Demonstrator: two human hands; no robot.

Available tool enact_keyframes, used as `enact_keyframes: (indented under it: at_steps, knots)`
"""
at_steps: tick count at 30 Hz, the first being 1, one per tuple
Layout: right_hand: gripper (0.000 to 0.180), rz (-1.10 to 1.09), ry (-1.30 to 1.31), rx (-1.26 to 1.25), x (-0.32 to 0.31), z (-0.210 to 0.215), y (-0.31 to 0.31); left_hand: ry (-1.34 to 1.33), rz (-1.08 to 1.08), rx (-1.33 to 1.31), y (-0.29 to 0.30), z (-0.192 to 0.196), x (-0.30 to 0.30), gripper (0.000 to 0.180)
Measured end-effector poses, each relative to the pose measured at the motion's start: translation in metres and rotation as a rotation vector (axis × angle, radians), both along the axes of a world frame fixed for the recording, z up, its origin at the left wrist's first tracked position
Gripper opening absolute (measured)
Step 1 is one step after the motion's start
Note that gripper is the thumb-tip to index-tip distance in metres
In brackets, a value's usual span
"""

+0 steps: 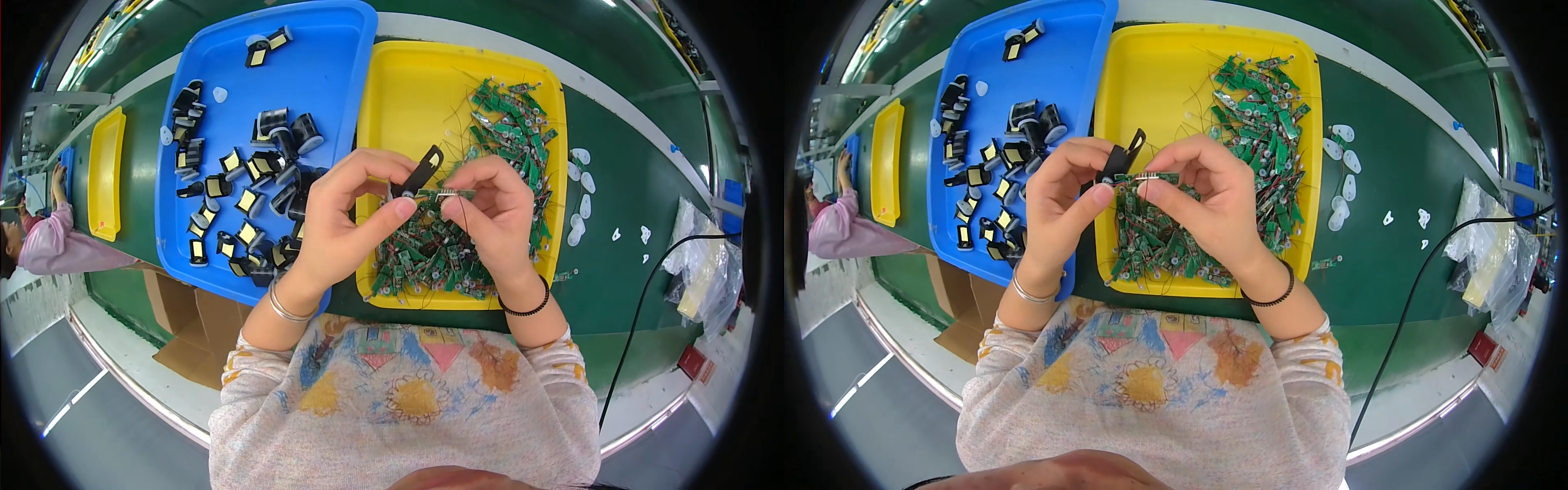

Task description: The person inserts small green circuit boards into black plastic housings at a factory workstation. They pick up a housing from a blue tray and a circuit board from a yellow tray, then fit the board into the housing by hand. The assembled units are placed back into the blue tray.

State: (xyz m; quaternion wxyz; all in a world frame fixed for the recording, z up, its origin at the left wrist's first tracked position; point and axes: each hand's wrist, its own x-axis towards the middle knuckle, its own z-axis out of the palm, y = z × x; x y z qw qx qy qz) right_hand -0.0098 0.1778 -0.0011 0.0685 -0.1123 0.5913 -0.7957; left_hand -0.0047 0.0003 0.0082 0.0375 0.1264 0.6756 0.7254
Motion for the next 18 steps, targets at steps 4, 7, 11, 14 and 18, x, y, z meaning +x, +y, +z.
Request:
enact_keyframes:
  at_steps: [4,7,11,14,18]
  knots:
    - [0.016,0.055,-0.087,-0.001,-0.0004,-0.0007,0.0029,0.123,0.057,-0.142,-0.0002,-0.0019,-0.0005,0.022]
    - [0.014,0.101,-0.105,-0.017,0.0011,0.0001,-0.002,0.09,0.158,-0.066,0.0059,-0.0005,0.0015,0.027]
    - [0.013,0.076,-0.09,-0.02,0.0032,0.0026,-0.0043,0.124,0.16,-0.017,0.0049,-0.0044,0.0,0.032]
    - [0.013,0.081,-0.096,-0.06,0.0012,0.0027,-0.0016,0.152,0.119,-0.126,0.0032,-0.0045,0.0009,0.032]
    - [0.013,0.07,-0.103,-0.067,0.0014,0.0032,-0.0019,0.173,0.084,-0.16,-0.0001,-0.0055,-0.0019,0.027]
